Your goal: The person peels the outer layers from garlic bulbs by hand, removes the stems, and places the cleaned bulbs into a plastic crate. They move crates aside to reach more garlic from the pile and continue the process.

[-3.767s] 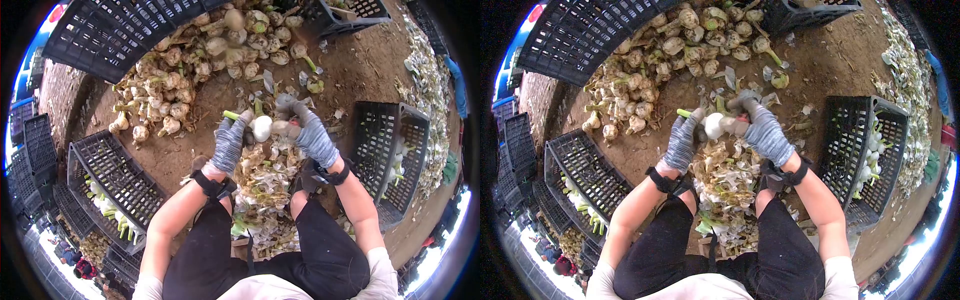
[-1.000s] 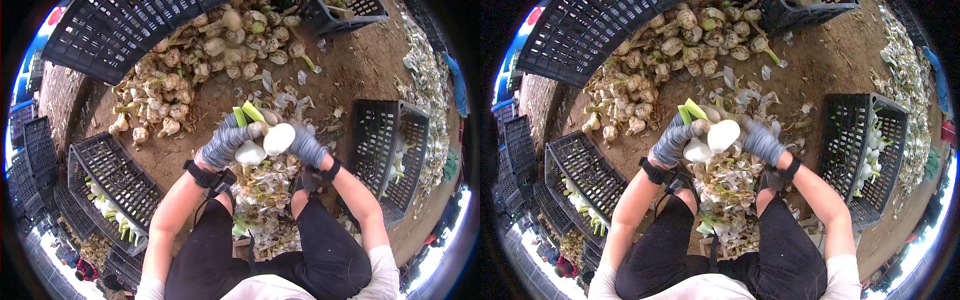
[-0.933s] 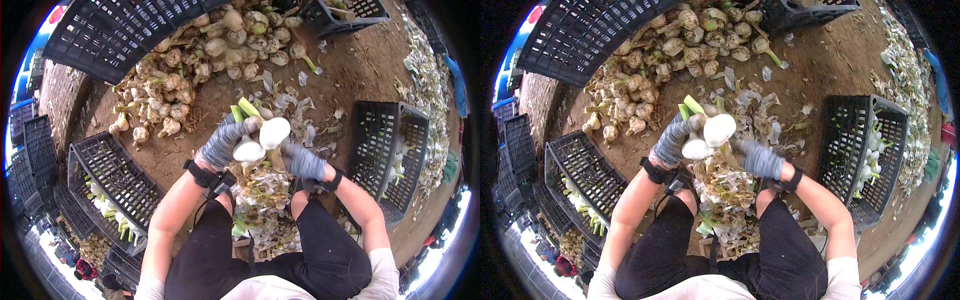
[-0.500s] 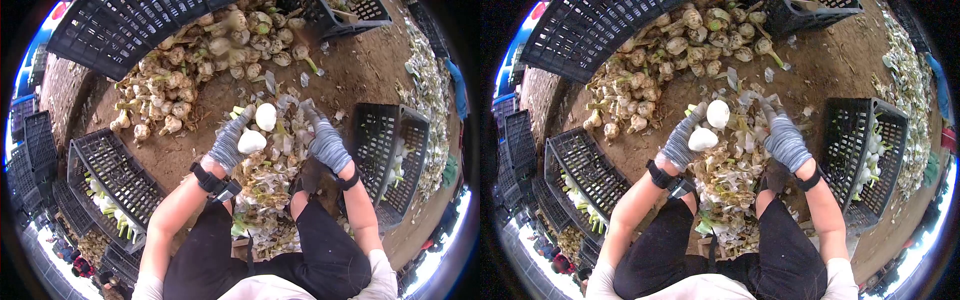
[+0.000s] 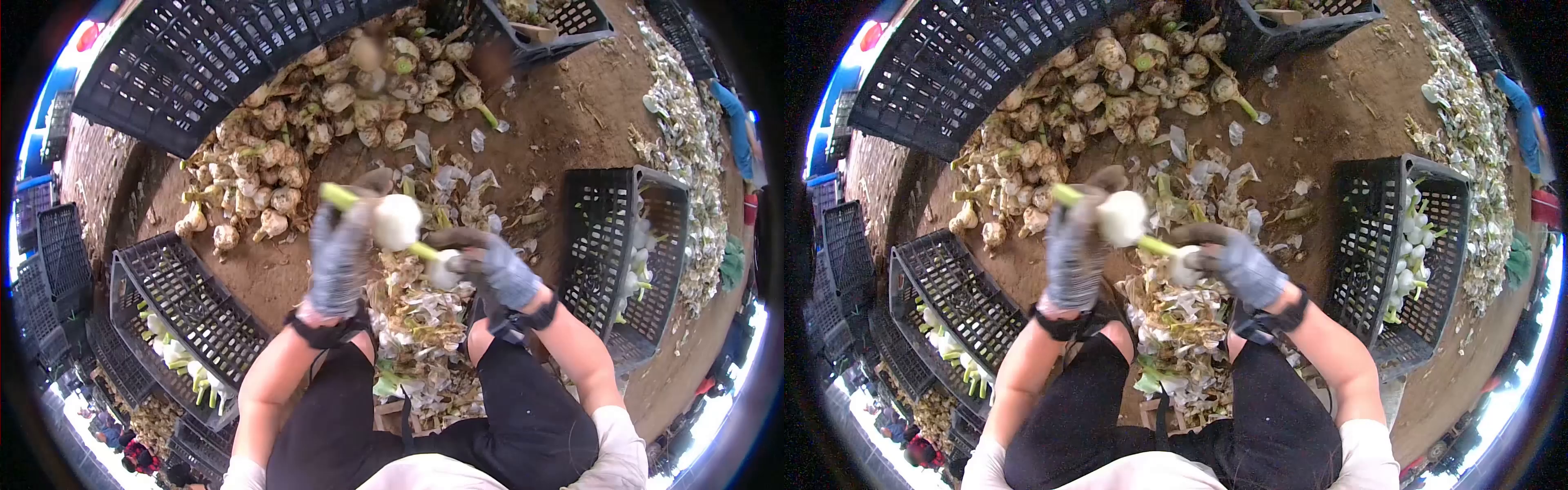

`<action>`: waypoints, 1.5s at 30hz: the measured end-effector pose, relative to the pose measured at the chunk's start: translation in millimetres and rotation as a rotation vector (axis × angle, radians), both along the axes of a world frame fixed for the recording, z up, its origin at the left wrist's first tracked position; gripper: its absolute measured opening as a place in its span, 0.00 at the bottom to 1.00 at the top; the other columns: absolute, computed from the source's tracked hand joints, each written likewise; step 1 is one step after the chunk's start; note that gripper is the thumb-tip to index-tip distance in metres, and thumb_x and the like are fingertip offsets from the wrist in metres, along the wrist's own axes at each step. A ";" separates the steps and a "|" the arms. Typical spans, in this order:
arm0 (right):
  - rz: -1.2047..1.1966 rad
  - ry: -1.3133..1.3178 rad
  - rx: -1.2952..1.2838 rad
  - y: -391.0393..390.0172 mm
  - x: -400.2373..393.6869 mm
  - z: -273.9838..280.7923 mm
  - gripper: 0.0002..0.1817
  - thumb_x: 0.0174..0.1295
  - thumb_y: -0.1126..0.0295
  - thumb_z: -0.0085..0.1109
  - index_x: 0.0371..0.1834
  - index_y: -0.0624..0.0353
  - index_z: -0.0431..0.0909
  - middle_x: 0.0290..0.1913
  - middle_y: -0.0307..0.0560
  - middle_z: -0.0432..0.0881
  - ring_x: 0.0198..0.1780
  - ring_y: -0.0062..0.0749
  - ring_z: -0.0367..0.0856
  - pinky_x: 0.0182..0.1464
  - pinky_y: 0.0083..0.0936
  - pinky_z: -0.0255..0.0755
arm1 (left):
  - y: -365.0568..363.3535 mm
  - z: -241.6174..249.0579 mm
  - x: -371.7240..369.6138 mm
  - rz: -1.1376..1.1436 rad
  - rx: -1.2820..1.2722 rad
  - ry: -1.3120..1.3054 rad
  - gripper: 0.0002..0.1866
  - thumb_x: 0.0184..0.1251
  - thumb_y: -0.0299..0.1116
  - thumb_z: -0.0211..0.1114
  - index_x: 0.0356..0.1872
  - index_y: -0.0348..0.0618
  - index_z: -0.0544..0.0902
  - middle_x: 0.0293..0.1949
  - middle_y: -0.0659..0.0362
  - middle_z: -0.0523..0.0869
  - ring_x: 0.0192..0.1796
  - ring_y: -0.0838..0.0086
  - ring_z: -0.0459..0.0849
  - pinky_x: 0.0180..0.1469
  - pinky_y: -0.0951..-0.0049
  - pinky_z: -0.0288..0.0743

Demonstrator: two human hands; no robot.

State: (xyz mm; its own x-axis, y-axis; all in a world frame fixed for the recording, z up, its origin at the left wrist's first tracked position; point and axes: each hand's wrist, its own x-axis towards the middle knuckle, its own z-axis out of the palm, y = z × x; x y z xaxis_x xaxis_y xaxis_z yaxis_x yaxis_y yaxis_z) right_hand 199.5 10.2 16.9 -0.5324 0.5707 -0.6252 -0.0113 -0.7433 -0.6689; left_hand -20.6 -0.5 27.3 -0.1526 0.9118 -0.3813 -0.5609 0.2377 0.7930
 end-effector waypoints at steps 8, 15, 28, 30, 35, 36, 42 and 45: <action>-0.275 -1.263 0.866 9.0 163.0 103.3 0.18 0.61 0.70 0.51 0.55 0.58 0.74 0.44 0.44 0.79 0.42 0.26 0.78 0.44 0.22 0.75 | -83.0 93.6 -147.3 0.248 -0.217 0.934 0.20 0.62 0.41 0.63 0.49 0.37 0.76 0.37 0.56 0.81 0.36 0.73 0.82 0.38 0.77 0.80; -0.386 -0.712 0.428 62.4 98.2 78.0 0.25 0.66 0.50 0.50 0.54 0.61 0.75 0.38 0.41 0.80 0.35 0.21 0.76 0.38 0.18 0.74 | -175.3 126.0 -241.2 -0.464 -1.247 2.048 0.31 0.59 0.40 0.64 0.63 0.42 0.68 0.50 0.43 0.80 0.53 0.52 0.78 0.55 0.61 0.72; -1.075 -0.049 -0.247 186.9 -3.9 -166.7 0.21 0.58 0.56 0.63 0.47 0.56 0.69 0.35 0.42 0.75 0.34 0.29 0.73 0.28 0.22 0.71 | -13.3 52.1 -64.2 -0.820 0.010 1.203 0.30 0.57 0.37 0.69 0.61 0.42 0.71 0.61 0.52 0.73 0.64 0.62 0.70 0.66 0.65 0.63; -0.851 -0.069 -0.061 154.9 -3.0 -146.6 0.13 0.60 0.57 0.63 0.34 0.54 0.76 0.25 0.35 0.75 0.23 0.22 0.72 0.22 0.17 0.66 | -3.9 9.9 -54.5 -0.688 -0.036 0.951 0.37 0.55 0.36 0.71 0.66 0.43 0.66 0.64 0.53 0.70 0.65 0.64 0.69 0.66 0.65 0.63; -0.397 0.103 0.120 65.4 -21.1 -76.6 0.13 0.62 0.60 0.62 0.41 0.57 0.78 0.32 0.33 0.78 0.26 0.17 0.74 0.26 0.15 0.70 | 19.1 -41.5 -0.8 -0.432 0.226 0.807 0.46 0.50 0.27 0.74 0.70 0.43 0.57 0.65 0.53 0.66 0.62 0.69 0.70 0.64 0.68 0.67; -0.331 0.024 0.175 54.5 -28.6 -70.3 0.14 0.61 0.61 0.62 0.43 0.58 0.78 0.32 0.34 0.79 0.27 0.17 0.74 0.27 0.15 0.71 | 18.0 -49.9 7.3 -0.452 0.159 0.539 0.46 0.51 0.28 0.74 0.70 0.43 0.56 0.64 0.54 0.67 0.61 0.70 0.71 0.63 0.68 0.67; -0.121 -0.100 0.154 48.5 -36.2 -22.2 0.18 0.56 0.67 0.65 0.47 0.66 0.76 0.37 0.39 0.81 0.36 0.17 0.78 0.35 0.17 0.73 | 10.2 -47.1 -1.0 -0.455 0.176 0.351 0.46 0.50 0.28 0.75 0.70 0.43 0.57 0.60 0.56 0.70 0.57 0.73 0.73 0.61 0.69 0.70; -0.134 -0.111 0.208 44.0 -34.8 -31.4 0.18 0.56 0.69 0.63 0.48 0.67 0.75 0.36 0.39 0.81 0.35 0.16 0.76 0.35 0.17 0.72 | 4.8 -33.7 -4.3 -0.416 0.085 0.117 0.43 0.54 0.36 0.73 0.69 0.41 0.58 0.56 0.57 0.73 0.55 0.74 0.74 0.58 0.71 0.72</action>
